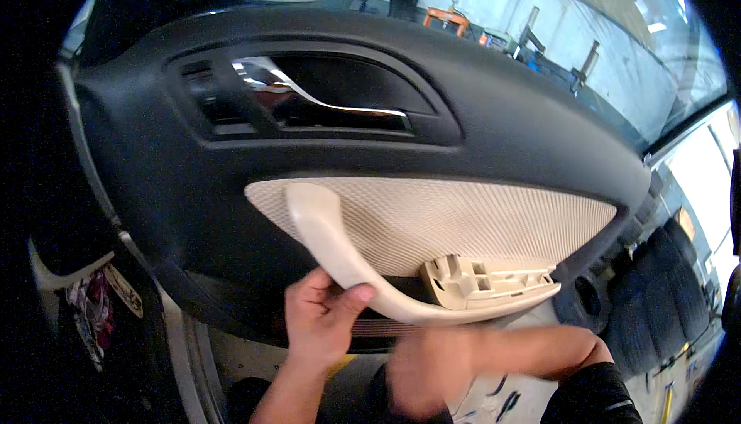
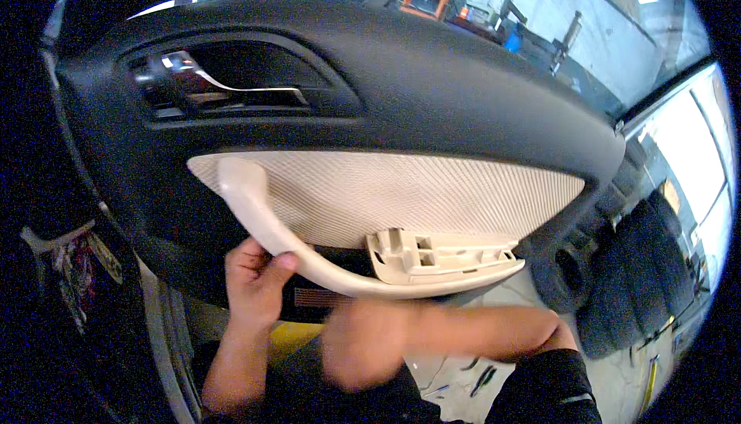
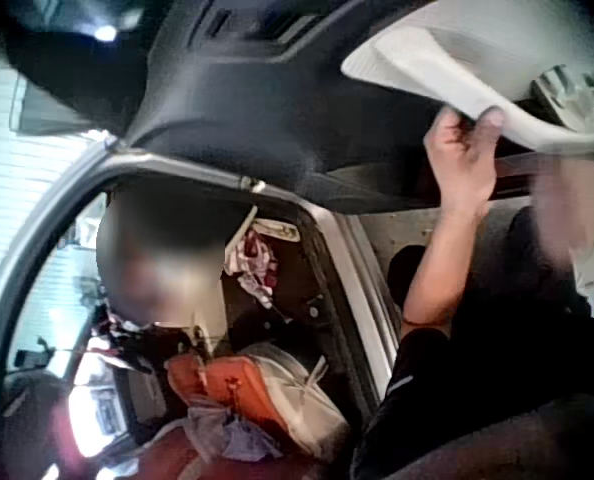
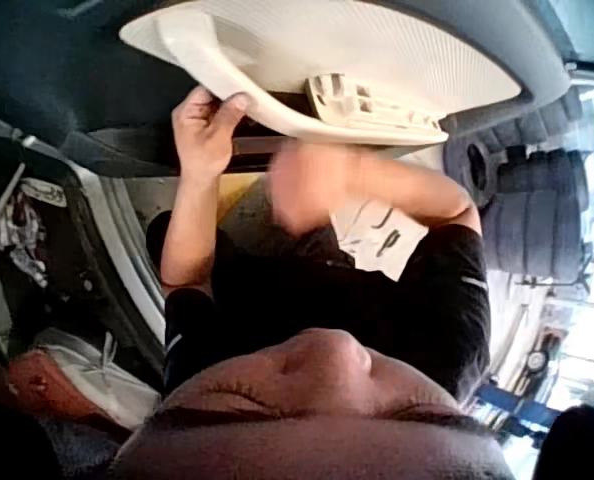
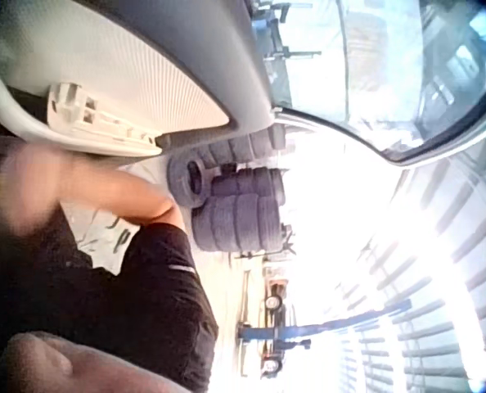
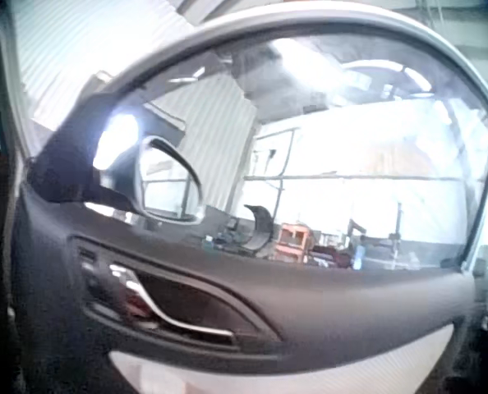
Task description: The person installs a car door panel by first using a ratchet to tighten screws on the door handle area. They then align and press the beige plastic trim and armrest into place, snapping the components onto the door frame.
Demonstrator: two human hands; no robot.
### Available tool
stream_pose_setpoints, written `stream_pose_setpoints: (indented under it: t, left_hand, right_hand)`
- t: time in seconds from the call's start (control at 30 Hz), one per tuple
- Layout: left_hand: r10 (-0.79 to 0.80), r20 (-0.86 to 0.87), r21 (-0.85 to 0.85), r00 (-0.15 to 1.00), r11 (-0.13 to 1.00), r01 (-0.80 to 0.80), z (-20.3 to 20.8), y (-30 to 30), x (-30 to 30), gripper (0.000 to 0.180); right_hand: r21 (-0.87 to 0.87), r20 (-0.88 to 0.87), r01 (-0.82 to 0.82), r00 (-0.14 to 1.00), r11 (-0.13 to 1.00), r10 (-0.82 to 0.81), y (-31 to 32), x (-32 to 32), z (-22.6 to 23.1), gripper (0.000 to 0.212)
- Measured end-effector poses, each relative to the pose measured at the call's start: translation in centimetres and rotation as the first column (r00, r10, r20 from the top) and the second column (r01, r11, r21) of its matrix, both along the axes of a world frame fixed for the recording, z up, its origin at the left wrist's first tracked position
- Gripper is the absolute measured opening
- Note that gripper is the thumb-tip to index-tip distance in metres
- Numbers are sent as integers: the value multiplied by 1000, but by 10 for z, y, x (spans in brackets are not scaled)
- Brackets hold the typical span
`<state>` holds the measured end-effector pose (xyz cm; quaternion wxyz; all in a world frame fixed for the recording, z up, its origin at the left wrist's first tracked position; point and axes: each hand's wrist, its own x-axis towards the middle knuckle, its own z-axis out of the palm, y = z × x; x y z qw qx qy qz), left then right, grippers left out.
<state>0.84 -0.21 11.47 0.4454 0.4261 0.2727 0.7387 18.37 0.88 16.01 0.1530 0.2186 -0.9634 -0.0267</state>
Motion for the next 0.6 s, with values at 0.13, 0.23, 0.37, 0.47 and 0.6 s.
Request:
stream_pose_setpoints:
  t: [0.13, 0.23, 0.37, 0.47, 0.6]
  left_hand:
    - [62, 54, 21, 997, 998, -64, -9, -5, 8, 25]
    - [3, 116, 27, 993, 1000, -6, -12, -4, 21, 34]
    - [-105, 19, -32, 994, 994, 106, -9, 0, 38, 39]
    - [-40, 10, -21, 999, 999, 40, -8, -1, 44, 42]
    - [46, 39, -3, 998, 999, -46, -13, -2, 49, 45]
  right_hand:
    - [-200, -177, 113, 973, 973, -150, 7, 8, -8, 36]
    - [-188, -240, 157, 950, 970, -201, -17, 28, -10, 37]
    - [-154, -240, 70, 965, 986, -106, -8, 62, -6, 31]
    - [-128, -334, 198, 914, 972, -230, 23, 75, -13, 33]
    - [-128, -320, 278, 897, 952, -305, 24, 91, -37, 26]
